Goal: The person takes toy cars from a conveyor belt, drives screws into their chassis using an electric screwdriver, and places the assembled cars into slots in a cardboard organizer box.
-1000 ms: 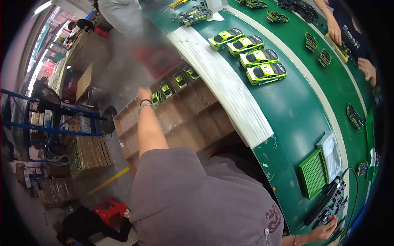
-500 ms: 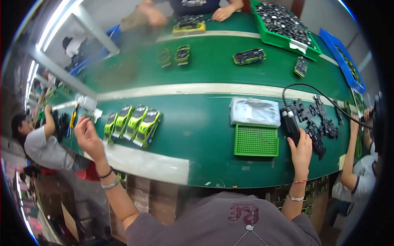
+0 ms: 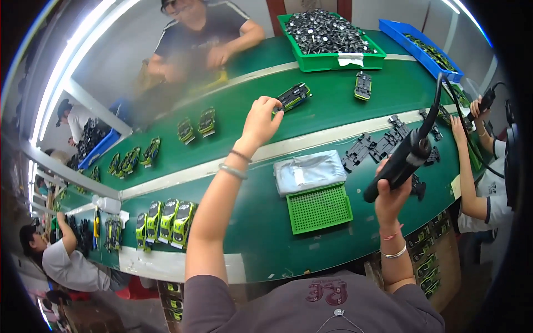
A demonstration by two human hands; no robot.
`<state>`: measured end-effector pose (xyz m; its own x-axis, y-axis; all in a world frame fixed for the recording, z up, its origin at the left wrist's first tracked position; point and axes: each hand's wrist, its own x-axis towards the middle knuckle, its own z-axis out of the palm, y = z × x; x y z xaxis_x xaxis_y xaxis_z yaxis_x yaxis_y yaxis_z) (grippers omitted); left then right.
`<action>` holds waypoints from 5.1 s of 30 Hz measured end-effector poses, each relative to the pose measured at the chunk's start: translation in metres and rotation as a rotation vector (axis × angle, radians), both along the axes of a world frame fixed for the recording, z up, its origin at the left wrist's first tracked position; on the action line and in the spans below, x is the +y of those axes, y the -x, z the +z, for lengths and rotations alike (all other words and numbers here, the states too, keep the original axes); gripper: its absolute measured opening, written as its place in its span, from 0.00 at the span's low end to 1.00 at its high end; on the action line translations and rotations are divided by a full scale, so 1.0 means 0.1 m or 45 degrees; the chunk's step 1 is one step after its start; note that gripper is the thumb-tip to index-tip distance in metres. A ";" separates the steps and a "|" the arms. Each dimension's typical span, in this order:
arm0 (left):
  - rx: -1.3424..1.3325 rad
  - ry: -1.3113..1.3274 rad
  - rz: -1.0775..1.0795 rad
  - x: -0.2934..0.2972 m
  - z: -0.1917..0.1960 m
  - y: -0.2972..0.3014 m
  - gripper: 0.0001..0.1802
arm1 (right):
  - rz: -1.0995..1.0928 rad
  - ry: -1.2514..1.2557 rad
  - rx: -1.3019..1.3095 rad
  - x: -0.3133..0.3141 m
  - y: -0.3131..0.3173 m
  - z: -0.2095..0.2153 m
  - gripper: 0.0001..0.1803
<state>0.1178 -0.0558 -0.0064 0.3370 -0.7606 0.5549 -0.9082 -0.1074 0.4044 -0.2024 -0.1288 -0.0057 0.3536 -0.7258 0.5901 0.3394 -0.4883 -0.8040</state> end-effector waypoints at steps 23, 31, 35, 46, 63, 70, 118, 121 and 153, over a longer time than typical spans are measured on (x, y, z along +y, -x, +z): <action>0.079 -0.172 0.087 -0.92 -0.44 -0.24 0.24 | 0.255 0.036 -0.133 -0.12 0.02 -0.33 0.30; 0.148 -0.168 -0.410 0.00 0.27 0.64 0.25 | 0.349 -0.039 -0.193 -0.19 0.06 -0.48 0.43; 0.188 -0.369 -0.523 0.47 0.33 0.95 0.26 | 0.168 -0.018 -0.058 -0.15 -0.01 -0.47 0.46; -0.059 -0.300 -0.347 0.59 -0.12 1.19 0.27 | 0.156 -0.078 -0.044 -0.04 0.00 -0.32 0.47; -0.422 -0.294 -0.222 0.63 -0.23 1.13 0.26 | 0.292 -0.389 -0.071 -0.04 -0.15 -0.26 0.56; -0.329 -0.249 -0.287 0.69 -0.28 1.10 0.27 | 0.607 -0.418 -0.362 0.32 -0.40 0.00 0.59; -0.378 -0.259 -0.251 0.71 -0.24 1.13 0.28 | 0.427 -0.285 -0.191 -0.10 -0.91 0.23 0.54; -0.375 -0.263 -0.250 0.72 -0.24 1.13 0.28 | 0.417 -0.281 -0.188 -0.10 -0.95 0.17 0.52; -0.319 -0.235 -0.298 0.70 -0.24 1.08 0.27 | 0.560 -0.476 -0.244 0.29 -0.50 0.18 0.56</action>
